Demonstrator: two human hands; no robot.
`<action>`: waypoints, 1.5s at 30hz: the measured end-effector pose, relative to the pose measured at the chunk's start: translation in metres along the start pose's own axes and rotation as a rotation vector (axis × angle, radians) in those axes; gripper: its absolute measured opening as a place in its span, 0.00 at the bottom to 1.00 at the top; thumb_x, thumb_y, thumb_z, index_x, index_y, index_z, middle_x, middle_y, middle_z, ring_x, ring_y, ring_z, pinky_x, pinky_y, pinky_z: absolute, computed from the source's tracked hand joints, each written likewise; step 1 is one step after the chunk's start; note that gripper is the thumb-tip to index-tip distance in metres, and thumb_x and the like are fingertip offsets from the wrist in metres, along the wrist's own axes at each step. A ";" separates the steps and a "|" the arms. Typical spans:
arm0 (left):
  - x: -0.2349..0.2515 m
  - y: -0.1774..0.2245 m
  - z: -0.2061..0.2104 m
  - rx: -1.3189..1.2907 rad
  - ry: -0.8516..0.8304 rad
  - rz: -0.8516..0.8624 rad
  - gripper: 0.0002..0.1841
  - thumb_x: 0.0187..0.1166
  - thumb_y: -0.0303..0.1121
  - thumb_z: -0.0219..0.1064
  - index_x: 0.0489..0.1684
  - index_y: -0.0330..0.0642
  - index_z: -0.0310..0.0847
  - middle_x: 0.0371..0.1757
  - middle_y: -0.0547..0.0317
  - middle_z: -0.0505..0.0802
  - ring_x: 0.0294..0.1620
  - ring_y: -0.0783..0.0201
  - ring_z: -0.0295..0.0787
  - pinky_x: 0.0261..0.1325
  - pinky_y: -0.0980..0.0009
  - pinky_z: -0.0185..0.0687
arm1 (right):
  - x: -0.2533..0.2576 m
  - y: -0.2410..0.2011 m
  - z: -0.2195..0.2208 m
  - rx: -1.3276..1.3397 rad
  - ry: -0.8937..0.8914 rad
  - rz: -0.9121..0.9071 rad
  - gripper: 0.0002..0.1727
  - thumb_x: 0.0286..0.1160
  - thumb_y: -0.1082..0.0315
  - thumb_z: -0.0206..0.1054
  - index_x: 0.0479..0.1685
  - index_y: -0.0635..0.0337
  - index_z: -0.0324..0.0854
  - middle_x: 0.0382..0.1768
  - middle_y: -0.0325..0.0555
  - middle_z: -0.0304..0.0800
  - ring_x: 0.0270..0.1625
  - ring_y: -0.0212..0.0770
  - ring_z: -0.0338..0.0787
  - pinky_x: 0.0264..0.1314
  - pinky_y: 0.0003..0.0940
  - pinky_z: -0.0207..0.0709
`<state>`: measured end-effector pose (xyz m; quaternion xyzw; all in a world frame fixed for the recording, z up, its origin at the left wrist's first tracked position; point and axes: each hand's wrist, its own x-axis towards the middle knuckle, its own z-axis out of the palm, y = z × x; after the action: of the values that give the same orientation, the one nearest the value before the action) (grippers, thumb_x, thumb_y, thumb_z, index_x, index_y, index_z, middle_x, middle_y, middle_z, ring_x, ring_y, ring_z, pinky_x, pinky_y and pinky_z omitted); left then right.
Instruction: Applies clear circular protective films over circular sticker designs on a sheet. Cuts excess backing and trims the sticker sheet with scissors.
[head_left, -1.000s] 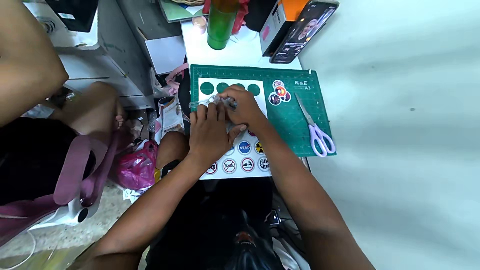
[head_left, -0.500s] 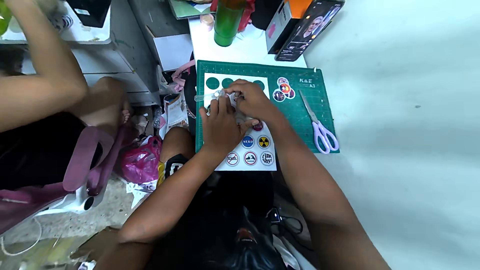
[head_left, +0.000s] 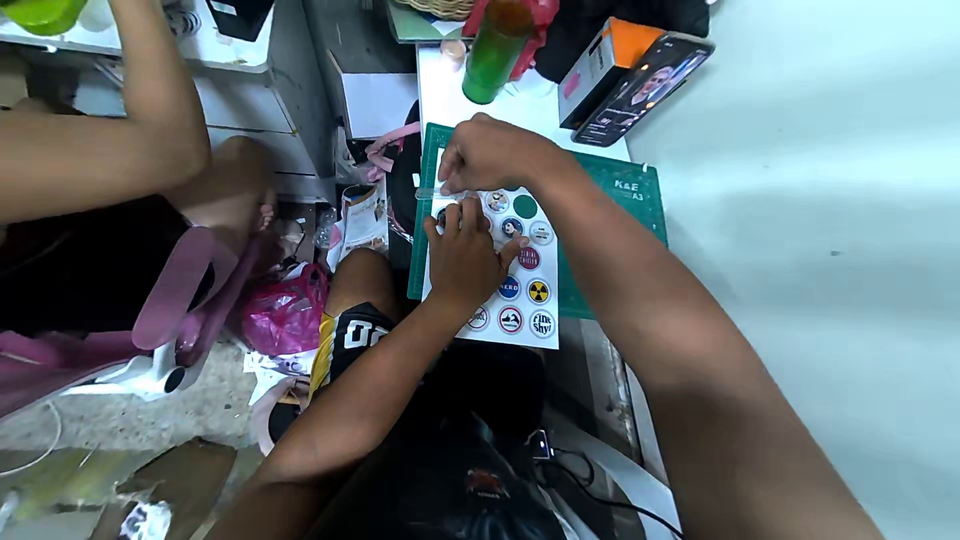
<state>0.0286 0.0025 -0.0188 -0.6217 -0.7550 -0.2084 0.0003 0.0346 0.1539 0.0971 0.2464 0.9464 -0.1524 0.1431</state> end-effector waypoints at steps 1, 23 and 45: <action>0.000 0.000 0.000 0.003 0.000 0.004 0.47 0.81 0.75 0.36 0.66 0.43 0.85 0.76 0.51 0.80 0.73 0.47 0.75 0.75 0.37 0.60 | 0.003 -0.004 -0.002 -0.035 -0.020 0.009 0.12 0.72 0.53 0.78 0.41 0.52 0.95 0.38 0.44 0.95 0.47 0.47 0.92 0.56 0.56 0.85; 0.002 0.001 0.000 0.012 -0.046 -0.004 0.44 0.84 0.72 0.35 0.53 0.44 0.89 0.75 0.53 0.80 0.75 0.47 0.73 0.77 0.35 0.56 | 0.017 0.008 0.011 -0.001 -0.063 -0.039 0.09 0.69 0.54 0.82 0.38 0.48 0.96 0.33 0.37 0.96 0.40 0.39 0.94 0.52 0.49 0.89; 0.002 0.001 0.003 0.021 -0.041 -0.018 0.41 0.85 0.70 0.37 0.58 0.47 0.90 0.77 0.54 0.80 0.75 0.46 0.73 0.76 0.33 0.54 | 0.007 0.026 0.033 0.454 0.193 0.432 0.12 0.65 0.50 0.83 0.33 0.46 0.96 0.28 0.39 0.94 0.30 0.38 0.91 0.37 0.48 0.87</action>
<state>0.0298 0.0055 -0.0207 -0.6189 -0.7626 -0.1878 -0.0107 0.0490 0.1665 0.0586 0.4803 0.8233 -0.3015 0.0233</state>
